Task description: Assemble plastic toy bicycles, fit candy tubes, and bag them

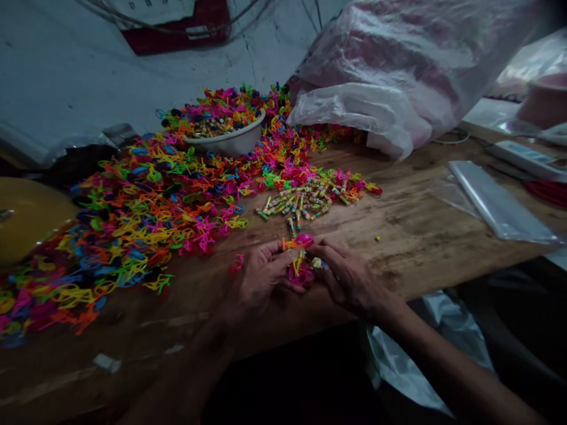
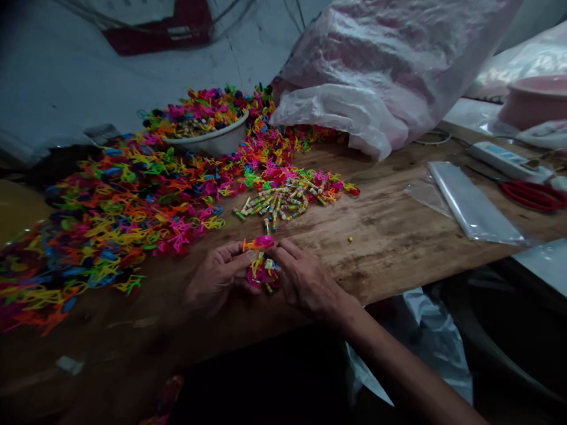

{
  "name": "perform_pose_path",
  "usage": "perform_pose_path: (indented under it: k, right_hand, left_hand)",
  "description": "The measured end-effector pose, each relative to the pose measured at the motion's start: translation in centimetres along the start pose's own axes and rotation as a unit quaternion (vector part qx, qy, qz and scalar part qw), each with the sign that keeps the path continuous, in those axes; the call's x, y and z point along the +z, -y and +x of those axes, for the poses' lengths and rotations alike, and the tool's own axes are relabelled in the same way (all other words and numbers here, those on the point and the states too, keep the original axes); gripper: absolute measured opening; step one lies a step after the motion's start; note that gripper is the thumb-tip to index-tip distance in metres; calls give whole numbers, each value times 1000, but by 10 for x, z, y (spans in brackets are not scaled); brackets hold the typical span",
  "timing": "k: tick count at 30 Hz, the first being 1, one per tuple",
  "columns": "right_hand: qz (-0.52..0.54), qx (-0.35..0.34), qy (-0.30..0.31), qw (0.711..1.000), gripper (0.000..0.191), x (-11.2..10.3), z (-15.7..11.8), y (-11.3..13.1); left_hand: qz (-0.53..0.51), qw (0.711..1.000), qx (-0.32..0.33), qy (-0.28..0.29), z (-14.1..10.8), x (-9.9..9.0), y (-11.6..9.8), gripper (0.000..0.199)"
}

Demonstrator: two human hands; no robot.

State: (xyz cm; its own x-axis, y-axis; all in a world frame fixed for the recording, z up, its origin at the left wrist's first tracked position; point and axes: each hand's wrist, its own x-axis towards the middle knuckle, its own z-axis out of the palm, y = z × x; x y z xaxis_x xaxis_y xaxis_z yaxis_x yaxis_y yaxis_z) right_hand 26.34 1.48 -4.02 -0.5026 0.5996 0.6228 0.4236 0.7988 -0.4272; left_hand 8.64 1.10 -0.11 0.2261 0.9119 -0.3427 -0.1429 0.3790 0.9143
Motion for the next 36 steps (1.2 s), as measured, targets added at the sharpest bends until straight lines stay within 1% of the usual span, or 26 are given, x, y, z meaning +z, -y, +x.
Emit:
perform_pose_path:
  k: [3,6,8,10,11,13,15,16,17,18,19,20,21,23,25,27,29,32,34,36]
  right_hand:
    - [-9,-20,-2,1000,44,-12,-4,6]
    - [-49,-18,11,999,49,-20,-20,5]
    - [-84,9,16,996,50,-19,-35,-1]
    - [-106,57,-9,993,44,-10,-50,-11]
    - [-110,76,-23,991,40,-4,-56,-16]
    - [-110,117,-38,986,35,9,-62,-22]
    - [-102,151,-49,982,33,18,-64,-25]
    - [-100,165,-60,979,32,22,-65,-25]
    - [-104,177,-74,976,31,25,-65,-27]
    - [-112,177,-79,974,30,27,-66,-28]
    - [-122,169,-71,975,29,28,-67,-30]
    - [-133,158,-54,977,28,29,-69,-32]
    - [-143,143,-36,979,29,30,-71,-34]
    - [-147,126,-14,981,31,30,-74,-35]
    - [-143,145,-38,978,32,27,-72,-31]
    - [-133,189,-63,971,30,20,-66,-24]
    - [-118,220,-68,966,27,13,-58,-18]
    - [-116,225,-70,965,25,8,-52,-15]
    - [-127,221,-74,964,25,10,-54,-20]
    - [-122,215,-83,966,25,11,-58,-27]
  left_hand:
    - [22,1000,6,-7,-4,7,0,29]
    - [23,1000,5,-4,-6,17,-2,23]
    - [21,1000,7,9,-4,22,-2,20]
    - [47,999,9,21,-1,24,-2,20]
    - [78,997,18,21,1,24,-4,21]
    - [167,985,41,23,0,17,-8,27]
    - [238,969,57,17,-5,1,-17,33]
    - [254,965,56,3,-8,-11,-21,35]
    - [269,961,54,-26,-12,-25,-26,37]
    - [278,956,56,-72,-16,-42,-30,37]
    - [303,942,61,-133,-19,-61,-33,36]
    - [360,905,88,-211,-22,-80,-35,35]
    - [386,879,104,-259,-23,-98,-36,34]
    - [435,836,130,-308,-22,-129,-34,30]
    - [488,798,152,-320,-14,-146,-30,24]
    - [544,760,174,-309,1,-151,-25,20]
    - [593,729,195,-282,19,-147,-21,20]
    - [650,687,210,-251,48,-138,-16,27]
    - [673,666,204,-250,63,-135,-11,30]
    - [687,652,197,-253,73,-136,-7,31]
